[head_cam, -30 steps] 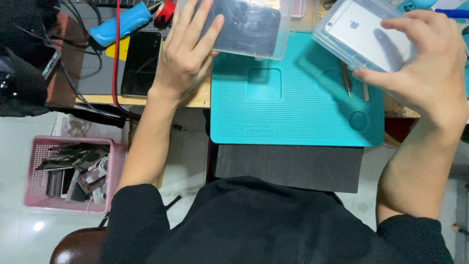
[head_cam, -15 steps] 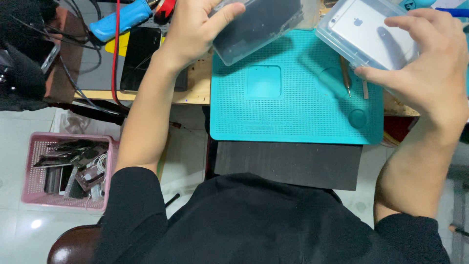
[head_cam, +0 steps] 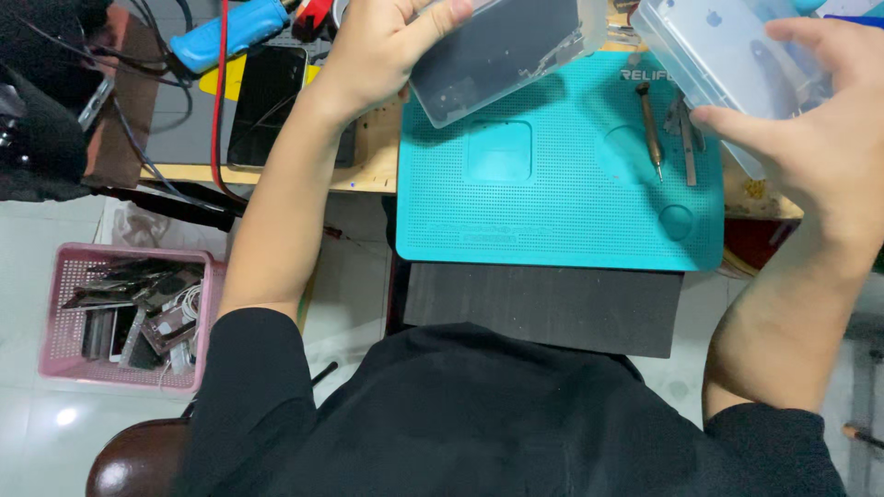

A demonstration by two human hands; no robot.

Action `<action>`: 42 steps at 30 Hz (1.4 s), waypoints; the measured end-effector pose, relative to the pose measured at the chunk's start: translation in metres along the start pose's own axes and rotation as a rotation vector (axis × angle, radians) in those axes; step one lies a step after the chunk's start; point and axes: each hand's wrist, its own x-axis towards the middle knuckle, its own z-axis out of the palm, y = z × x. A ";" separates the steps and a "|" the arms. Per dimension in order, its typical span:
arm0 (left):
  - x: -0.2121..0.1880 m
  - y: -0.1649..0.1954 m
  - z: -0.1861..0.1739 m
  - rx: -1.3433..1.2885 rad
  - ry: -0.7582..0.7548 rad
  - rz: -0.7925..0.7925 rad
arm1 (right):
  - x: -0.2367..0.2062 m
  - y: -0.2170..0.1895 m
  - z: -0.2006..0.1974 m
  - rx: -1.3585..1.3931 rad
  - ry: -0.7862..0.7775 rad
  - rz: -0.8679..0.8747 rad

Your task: The person repairs a smartphone at a workbench. They work on the opened phone with a screwdriver and tweezers, lift the display assembly, handle the phone frame and a clear plastic case, then continue unscrewing and adjusting internal components on the mat.

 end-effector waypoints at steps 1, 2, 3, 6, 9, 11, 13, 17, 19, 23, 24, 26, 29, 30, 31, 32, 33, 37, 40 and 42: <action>0.000 0.001 0.001 0.059 0.004 0.059 | 0.000 -0.001 0.001 0.014 0.001 0.015; -0.002 0.002 0.003 0.119 0.009 0.118 | -0.001 -0.002 0.001 0.065 -0.003 0.059; -0.003 0.005 0.005 0.247 0.037 0.172 | -0.002 -0.004 0.001 0.117 -0.005 0.104; -0.015 0.015 0.022 0.534 0.071 0.277 | -0.002 -0.012 0.000 0.297 -0.011 0.250; -0.022 0.022 0.046 0.629 0.000 0.300 | 0.004 -0.022 -0.002 0.267 -0.004 0.196; -0.027 0.023 0.057 0.717 -0.053 0.365 | 0.009 -0.029 -0.004 0.208 -0.010 0.093; -0.033 0.024 0.063 0.727 -0.062 0.369 | 0.014 -0.037 -0.004 0.160 -0.004 0.015; -0.047 0.027 0.063 0.695 -0.109 0.342 | 0.024 -0.056 0.001 0.092 -0.014 -0.017; -0.052 0.029 0.061 0.679 -0.115 0.329 | 0.029 -0.067 0.004 0.080 -0.030 -0.049; -0.053 0.036 0.056 0.602 -0.051 0.315 | 0.040 -0.093 0.008 0.137 -0.045 -0.045; -0.052 0.039 0.055 0.594 -0.016 0.300 | 0.043 -0.100 0.009 0.143 -0.049 -0.051; -0.049 0.043 0.054 0.579 0.051 0.269 | 0.049 -0.114 0.010 0.140 -0.061 -0.088; -0.049 0.049 0.057 0.433 0.135 0.103 | 0.062 -0.134 0.018 0.212 -0.073 -0.099; -0.050 0.048 0.056 0.328 0.128 -0.004 | 0.066 -0.140 0.021 0.233 -0.075 -0.103; -0.050 0.048 0.055 0.222 0.119 -0.109 | 0.071 -0.147 0.024 0.238 -0.074 -0.114; -0.050 0.044 0.052 0.114 0.110 -0.213 | 0.077 -0.154 0.030 0.242 -0.073 -0.126; -0.050 0.041 0.051 -0.091 0.138 -0.248 | 0.084 -0.160 0.034 0.226 -0.089 -0.109; -0.050 0.018 0.037 -0.689 0.256 -0.359 | 0.108 -0.185 0.055 0.150 -0.117 -0.113; -0.061 0.003 0.019 -0.985 0.320 -0.443 | 0.120 -0.204 0.064 0.142 -0.136 -0.181; -0.069 -0.002 0.008 -1.109 0.371 -0.472 | 0.129 -0.215 0.065 0.147 -0.141 -0.228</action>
